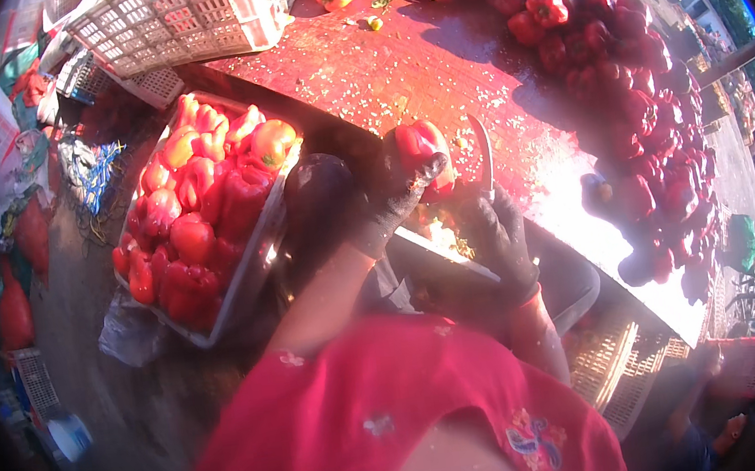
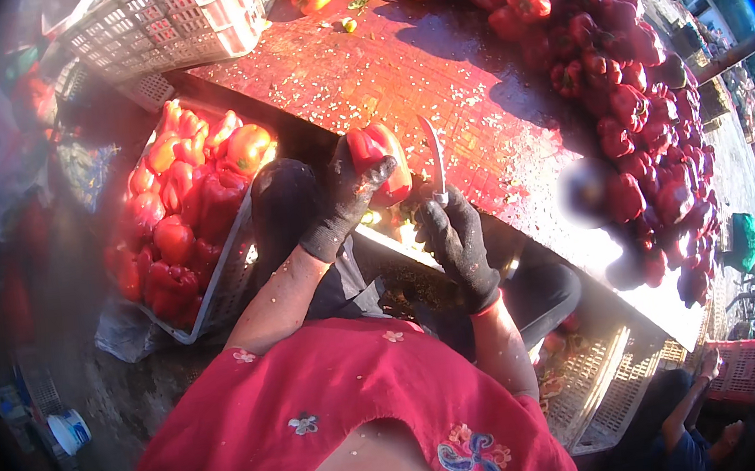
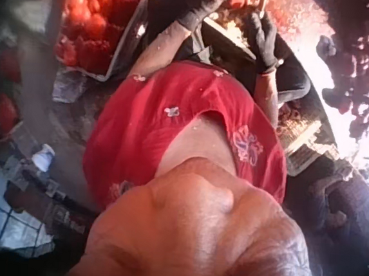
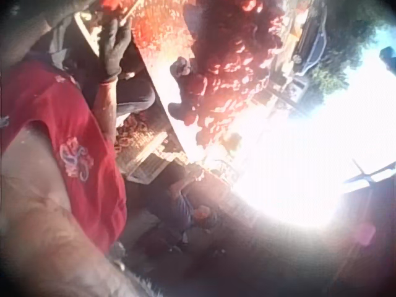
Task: The person processes peppers by cutting off the tops, removing seeds, and placing the cleaned peppers into a bin.
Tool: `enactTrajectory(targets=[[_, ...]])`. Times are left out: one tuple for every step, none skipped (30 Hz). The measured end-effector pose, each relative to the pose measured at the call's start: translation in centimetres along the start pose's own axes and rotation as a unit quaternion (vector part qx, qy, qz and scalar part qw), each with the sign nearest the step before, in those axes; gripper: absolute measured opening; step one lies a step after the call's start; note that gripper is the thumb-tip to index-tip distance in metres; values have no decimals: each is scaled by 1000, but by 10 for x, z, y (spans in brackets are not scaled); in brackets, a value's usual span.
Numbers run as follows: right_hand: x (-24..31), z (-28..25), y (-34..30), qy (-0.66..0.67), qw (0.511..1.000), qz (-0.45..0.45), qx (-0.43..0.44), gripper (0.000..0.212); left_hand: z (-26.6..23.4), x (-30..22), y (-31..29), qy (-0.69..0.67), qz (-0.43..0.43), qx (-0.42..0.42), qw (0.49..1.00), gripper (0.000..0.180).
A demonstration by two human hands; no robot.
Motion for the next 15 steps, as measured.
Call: enactTrajectory(targets=[[6, 2, -2, -42, 999, -3, 15, 27, -6, 0, 2, 94, 48, -46, 993, 34], [8, 3, -2, -60, 998, 12, 23, 28, -1, 10, 2, 61, 2, -6, 998, 34], [13, 4, 0, -78, 996, 22, 31, 28, 8, 12, 4, 18, -12, 21, 1000, 34], [14, 4, 2, -85, 995, 17, 38, 29, 15, 10, 3, -21, -29, 46, 998, 34], [15, 4, 4, -93, 995, 12, 46, 29, 15, 11, 4, -6, -8, 34, 999, 34], [13, 4, 8, -102, 994, 13, 36, 28, 20, 9, 5, 0, -16, 53, 998, 34], [7, 3, 6, -114, 993, 22, 25, 28, 22, 12, 2, 4, -32, 71, 997, 35], [45, 9, -3, -183, 961, -209, 2, 24, 21, 6, 9, 86, 59, 48, 993, 35], [46, 10, -13, -202, 949, -243, -5, 23, 19, 14, 9, 44, -3, 29, 999, 36], [46, 13, -24, -218, 937, -273, -11, 21, 6, 30, 11, 39, -28, -15, 999, 38], [-13, -1, -30, -163, 976, -143, 21, 21, -5, 48, 18, 28, -45, -54, 997, 39], [-73, -14, -39, -109, 993, -6, 35, 20, -12, 51, 24, -84, -73, -70, 991, 39], [-92, -24, -55, -106, 994, -10, -11, 19, -1, 42, 26, -209, -161, -10, 965, 34], [-78, -23, -57, -34, 997, 38, -50, 18, -8, 48, 32, -192, -155, -21, 969, 32], [-64, -22, -59, 39, 991, 84, -92, 18, -11, 56, 37, -174, -150, -31, 973, 30]])
Point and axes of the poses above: each hand's wrist, its own y-axis towards the middle knuckle, its own z-axis out of the palm, x = y × z, the point moved 9 cm from there along y, towards the middle knuckle, and after that the axes turned 14 degrees about -x, right-handed, at the moved point
